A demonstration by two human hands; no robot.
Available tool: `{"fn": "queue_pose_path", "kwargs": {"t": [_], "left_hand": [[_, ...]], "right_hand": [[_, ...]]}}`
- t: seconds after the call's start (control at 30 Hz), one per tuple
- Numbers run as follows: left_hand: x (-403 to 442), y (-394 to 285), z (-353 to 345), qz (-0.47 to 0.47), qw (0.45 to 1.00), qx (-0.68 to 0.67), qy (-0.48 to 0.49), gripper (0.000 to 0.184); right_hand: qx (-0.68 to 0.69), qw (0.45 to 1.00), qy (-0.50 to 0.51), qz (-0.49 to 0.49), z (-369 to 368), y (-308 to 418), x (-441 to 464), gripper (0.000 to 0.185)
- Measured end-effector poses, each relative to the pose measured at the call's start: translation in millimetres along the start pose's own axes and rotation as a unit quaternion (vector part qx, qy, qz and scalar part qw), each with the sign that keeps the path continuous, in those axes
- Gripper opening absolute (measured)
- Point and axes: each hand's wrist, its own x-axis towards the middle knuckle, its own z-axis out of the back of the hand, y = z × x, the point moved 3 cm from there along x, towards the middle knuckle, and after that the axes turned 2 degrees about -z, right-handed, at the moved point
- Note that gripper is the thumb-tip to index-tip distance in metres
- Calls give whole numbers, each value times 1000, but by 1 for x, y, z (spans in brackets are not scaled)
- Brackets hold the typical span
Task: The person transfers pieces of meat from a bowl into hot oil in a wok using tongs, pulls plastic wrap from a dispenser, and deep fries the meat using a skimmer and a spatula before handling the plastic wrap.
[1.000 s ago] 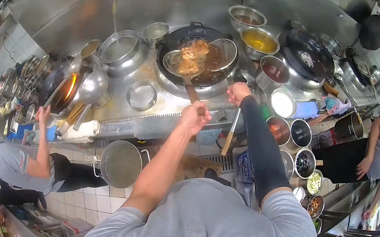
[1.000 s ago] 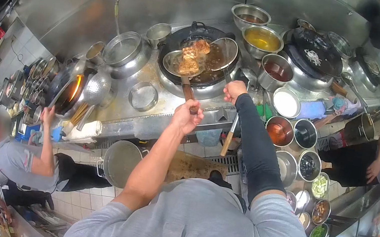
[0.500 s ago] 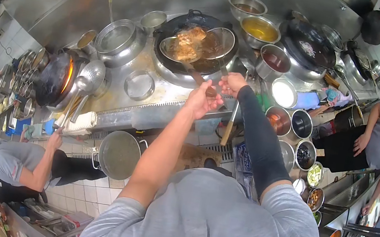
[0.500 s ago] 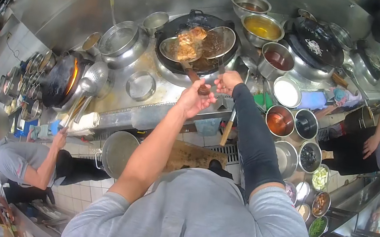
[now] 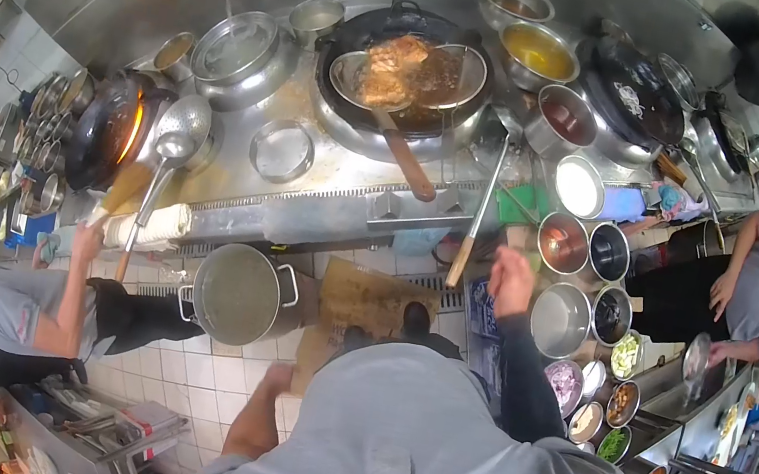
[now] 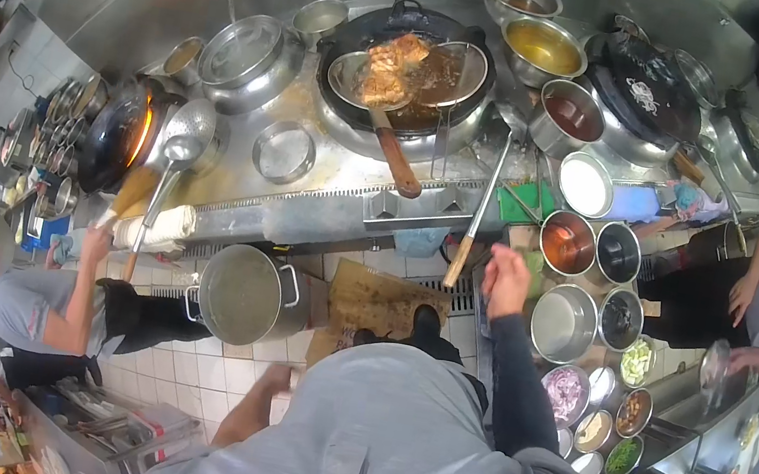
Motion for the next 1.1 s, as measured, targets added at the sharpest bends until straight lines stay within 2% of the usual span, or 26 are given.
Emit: {"fn": "queue_pose_path", "kwargs": {"t": [0.03, 0.07, 0.13, 0.17, 0.23, 0.33, 0.37, 0.4, 0.43, 0.47, 0.5, 0.53, 0.57, 0.63, 0.67, 0.73, 0.77, 0.83, 0.87, 0.9, 0.97, 1.03, 1.1], "left_hand": [[-24, 4, -43, -59, 982, 112, 142, 48], [-42, 33, -119, -179, 983, -9, 50, 42], [-94, 6, -121, -161, 971, -119, 131, 34], [-89, 12, -139, -168, 969, -122, 132, 34], [-44, -6, -164, -92, 947, -304, 43, 30], [-6, 7, -180, 36, 833, -546, -84, 28], [-6, 5, -158, 32, 833, -547, -79, 28], [15, -6, -108, -10, 980, -197, 30, 30], [44, 7, -111, -7, 965, -261, -8, 25], [73, 23, -119, -3, 945, -323, -46, 24], [75, 17, -94, 65, 857, -506, -72, 24], [74, 3, -51, 130, 728, -666, -94, 24], [65, -11, -16, 127, 730, -665, -94, 24], [50, -30, 31, 63, 677, -714, -169, 26], [47, -30, 33, 62, 678, -713, -170, 26], [39, -35, 33, 48, 708, -701, -69, 27], [34, -38, 29, 51, 711, -698, -71, 27], [21, -42, -7, 120, 719, -684, 3, 28], [39, -18, -72, 123, 723, -680, -1, 28], [49, 5, -113, -1, 939, -341, -44, 28], [-14, -42, -85, 65, 896, -440, -6, 27], [-43, -59, -82, -51, 970, -236, -35, 29], [-58, -63, -90, 62, 934, -337, -102, 33]], "right_hand": [[-33, 999, 10, -13, 5, -17, -18, 14], [-65, 997, 23, -31, 8, -34, -36, 13], [-129, 988, 47, -73, 13, -75, -67, 12], [-147, 985, 65, -66, 12, -90, -82, 10], [-131, 972, 48, -190, 6, -112, -108, 11], [-171, 965, 57, -192, -7, -124, -126, 9], [-180, 961, 74, -199, -10, -124, -130, 9], [-208, 957, 94, -179, -11, -122, -131, 10], [-211, 957, 89, -177, -11, -118, -131, 10], [-217, 958, 84, -167, -13, -113, -130, 11], [-221, 959, 80, -158, -15, -109, -130, 11], [-231, 960, 81, -134, -14, -105, -127, 12], [-230, 961, 79, -132, -12, -104, -125, 12], [-228, 965, 70, -111, -7, -100, -118, 13], [-227, 965, 70, -111, -6, -98, -116, 13], [-202, 968, 60, -134, -3, -97, -116, 12], [-202, 967, 69, -142, -2, -96, -118, 12], [-204, 963, 75, -157, 6, -107, -118, 13], [-211, 959, 81, -170, 12, -114, -116, 13], [-210, 958, 97, -170, 20, -126, -113, 14], [-199, 954, 105, -198, 30, -130, -115, 14], [-185, 946, 123, -236, 44, -133, -111, 15], [-168, 946, 122, -250, 57, -140, -100, 16]]}}
